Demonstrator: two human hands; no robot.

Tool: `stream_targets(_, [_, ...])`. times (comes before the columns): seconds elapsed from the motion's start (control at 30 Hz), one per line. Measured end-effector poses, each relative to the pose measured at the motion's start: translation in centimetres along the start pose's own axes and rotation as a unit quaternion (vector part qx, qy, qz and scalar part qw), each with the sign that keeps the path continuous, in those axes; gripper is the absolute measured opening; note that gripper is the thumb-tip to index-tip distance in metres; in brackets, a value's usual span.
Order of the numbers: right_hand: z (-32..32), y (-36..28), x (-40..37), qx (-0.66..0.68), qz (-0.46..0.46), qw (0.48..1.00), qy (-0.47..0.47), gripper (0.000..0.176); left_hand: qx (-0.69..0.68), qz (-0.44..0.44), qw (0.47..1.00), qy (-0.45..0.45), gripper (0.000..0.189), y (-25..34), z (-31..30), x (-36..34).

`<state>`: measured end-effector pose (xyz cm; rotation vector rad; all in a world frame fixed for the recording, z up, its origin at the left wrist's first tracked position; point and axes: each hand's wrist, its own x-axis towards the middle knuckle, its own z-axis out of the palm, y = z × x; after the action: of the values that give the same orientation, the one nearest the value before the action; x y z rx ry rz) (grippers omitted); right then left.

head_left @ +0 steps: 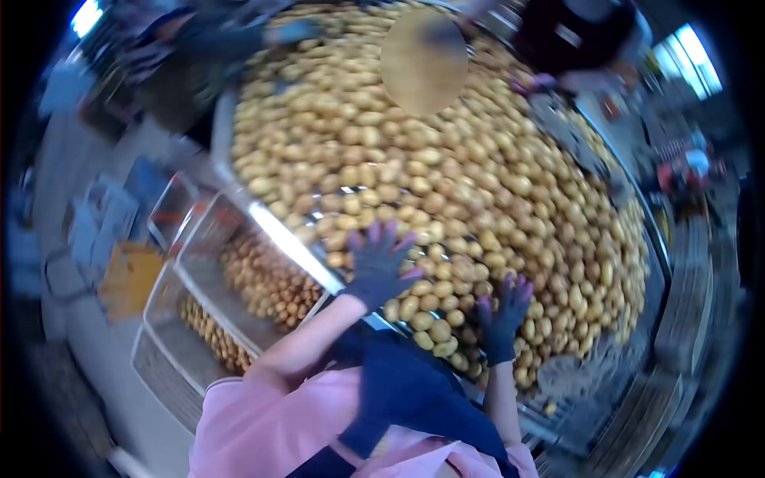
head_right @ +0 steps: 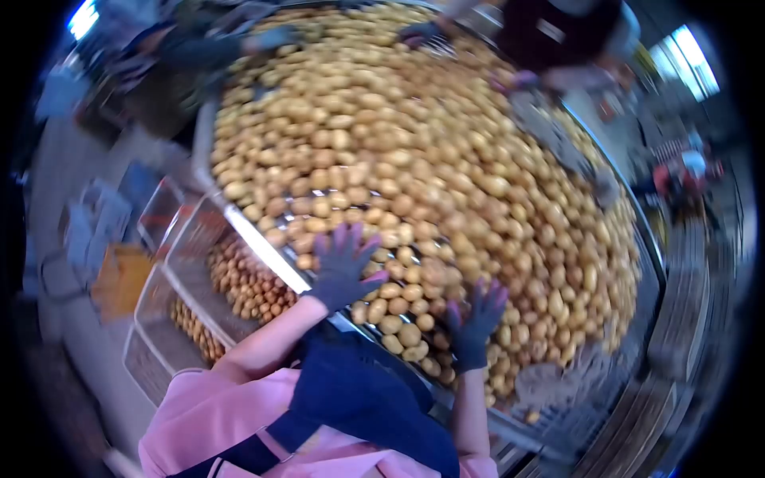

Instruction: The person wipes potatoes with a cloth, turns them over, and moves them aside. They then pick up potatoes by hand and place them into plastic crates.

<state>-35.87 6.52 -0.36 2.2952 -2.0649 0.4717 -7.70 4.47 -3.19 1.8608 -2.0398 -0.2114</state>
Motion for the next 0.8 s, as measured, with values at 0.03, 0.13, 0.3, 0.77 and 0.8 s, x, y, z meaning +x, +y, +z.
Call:
stream_targets(0.03, [-0.1,-0.5,-0.9,0.003,-0.034,0.999,-0.021,0.066,0.035,0.003,0.997,-0.071,0.073,-0.3,-0.8,-0.6])
stream_targets(0.13, [0.6,-3.5,-2.6,-0.044,-0.074,0.983,-0.159,0.069,0.005,0.016,0.995,-0.1,0.075,-1.3,-0.4,-0.8])
stream_targets(0.3, [4.6,-9.8,1.2,0.139,-0.083,0.977,-0.139,0.07,0.023,0.009,0.996,-0.081,0.086,-2.2,0.2,0.9])
stream_targets(0.77, [4.5,-8.0,11.4,0.291,-0.172,0.939,-0.069,0.037,0.165,-0.29,0.942,-0.024,0.051,-12.8,-2.2,21.6])
stream_targets(0.8, [3.3,-6.1,13.1,0.182,-0.159,0.97,-0.032,0.033,0.114,-0.242,0.963,0.042,0.051,-12.9,-0.7,22.3])
